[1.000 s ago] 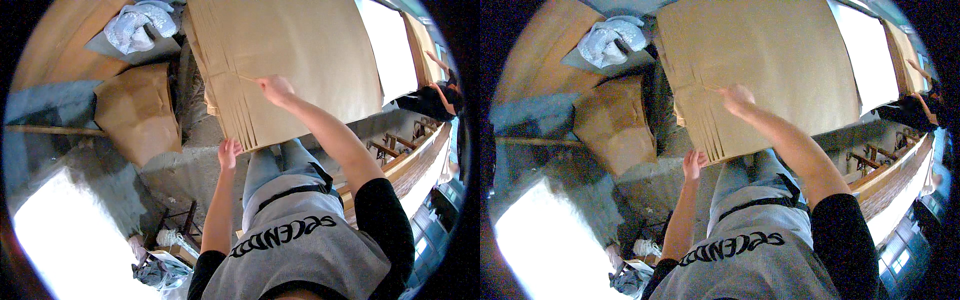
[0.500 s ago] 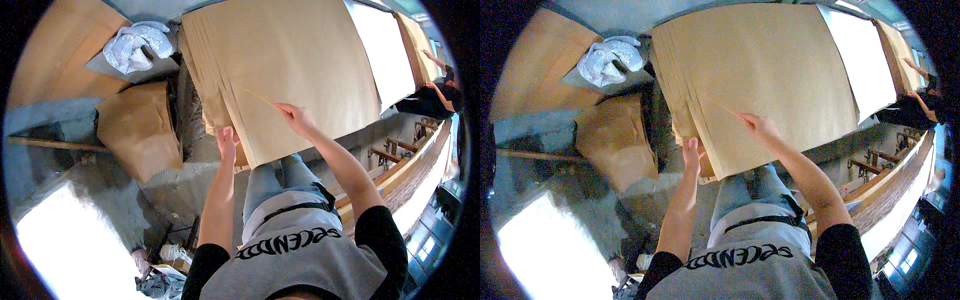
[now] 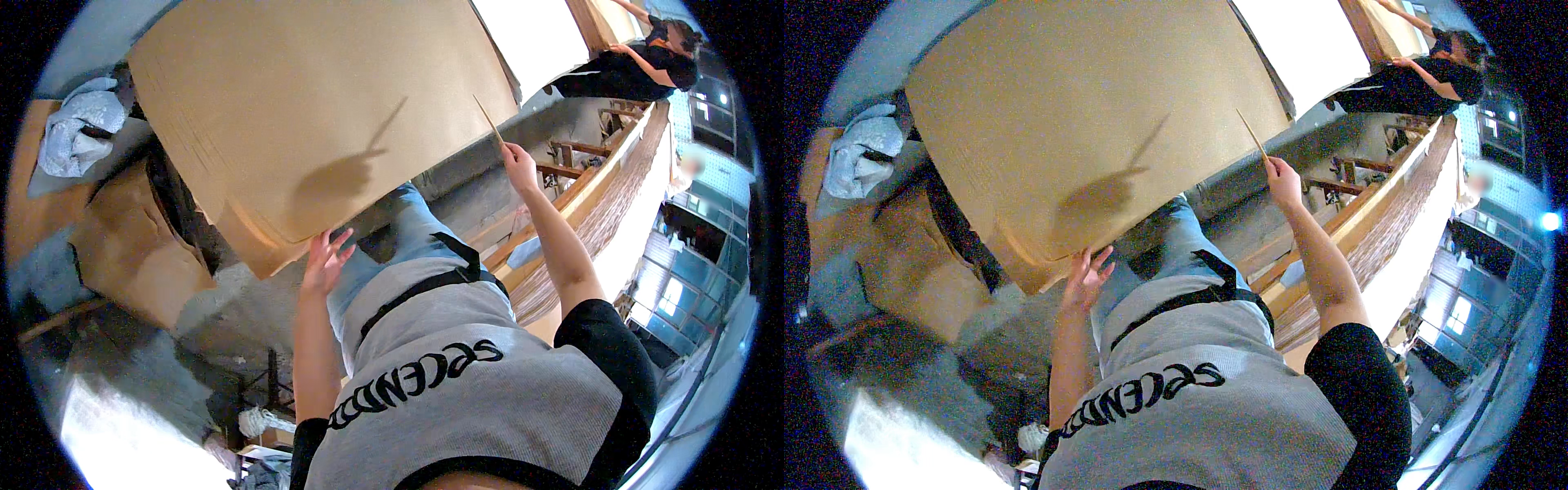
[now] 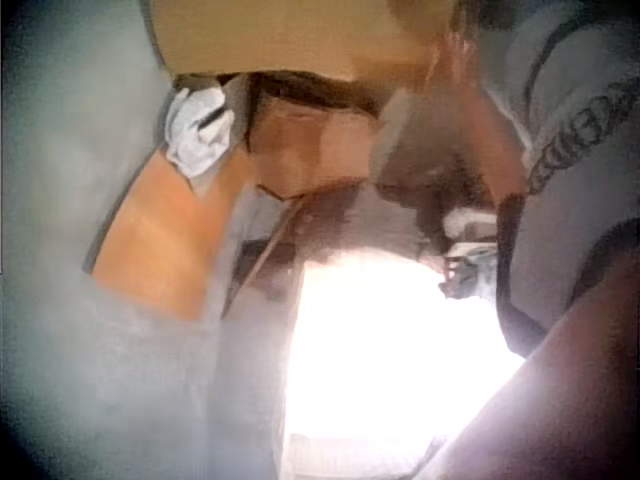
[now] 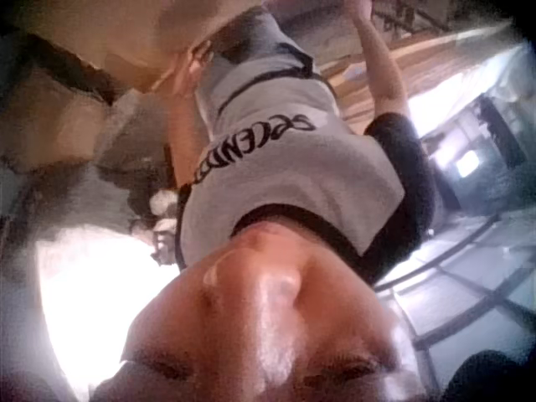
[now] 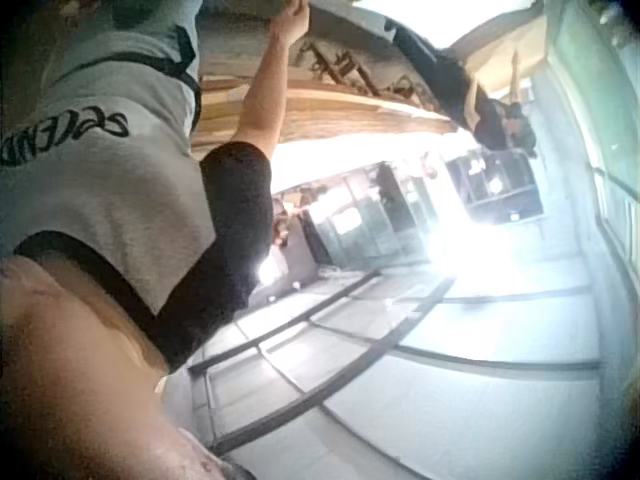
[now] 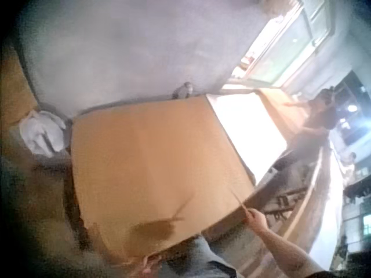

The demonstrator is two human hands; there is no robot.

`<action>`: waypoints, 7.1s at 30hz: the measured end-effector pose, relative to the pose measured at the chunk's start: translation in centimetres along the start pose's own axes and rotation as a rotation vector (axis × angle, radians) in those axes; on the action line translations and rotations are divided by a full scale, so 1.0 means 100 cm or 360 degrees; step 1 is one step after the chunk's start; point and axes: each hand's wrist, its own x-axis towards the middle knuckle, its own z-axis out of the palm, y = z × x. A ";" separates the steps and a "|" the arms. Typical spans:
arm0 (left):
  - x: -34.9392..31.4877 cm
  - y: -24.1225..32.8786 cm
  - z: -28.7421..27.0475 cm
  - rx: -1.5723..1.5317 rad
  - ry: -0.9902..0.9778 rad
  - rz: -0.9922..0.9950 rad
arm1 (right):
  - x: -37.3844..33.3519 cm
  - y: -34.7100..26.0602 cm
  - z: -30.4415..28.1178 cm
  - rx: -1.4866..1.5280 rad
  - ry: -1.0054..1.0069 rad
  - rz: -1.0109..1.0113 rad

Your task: The person repeatedly picks up large white panels and places them onto a wooden frame structure. They also handle brown cardboard sheets and a thin wooden stick, moving between the workbench and a nearby table with tools and electronics.

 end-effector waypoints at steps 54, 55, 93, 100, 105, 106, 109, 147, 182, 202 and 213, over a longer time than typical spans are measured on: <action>0.103 -0.133 0.034 -0.0663 0.0802 0.0382 | 0.016 -0.102 0.045 -0.0955 -0.1001 -0.1873; 0.104 -0.140 0.027 -0.0700 0.0784 0.0377 | 0.017 -0.094 0.044 -0.1035 -0.1009 -0.1856; 0.092 -0.103 0.047 -0.0039 0.1122 0.0030 | 0.324 0.187 -0.020 -0.0058 0.0009 0.0330; 0.104 -0.112 0.053 -0.0151 0.1144 0.0198 | 0.371 0.228 -0.068 0.0306 0.0224 -0.0089; 0.102 -0.124 0.047 -0.0222 0.1448 0.0230 | 0.344 0.096 -0.125 0.0109 0.0569 -0.0068; 0.102 -0.125 0.050 -0.0220 0.1402 0.0215 | 0.324 0.070 -0.134 0.0324 0.0467 -0.0232; 0.110 -0.128 0.050 -0.0105 0.1526 0.0258 | 0.256 -0.027 -0.120 0.0633 0.0016 -0.0657; 0.114 -0.139 0.026 -0.0175 0.1209 0.0458 | 0.030 -0.016 0.082 0.0833 -0.1699 0.0105; 0.041 -0.119 -0.014 -0.0335 0.1554 0.0761 | 0.139 0.127 0.036 0.1617 -0.0593 0.0681; 0.041 -0.103 -0.028 -0.0771 0.1402 0.0996 | 0.130 0.126 0.032 0.1570 -0.0392 0.0826; 0.039 -0.103 -0.027 -0.0769 0.1268 0.0938 | 0.148 0.179 0.043 0.1110 -0.0362 0.1043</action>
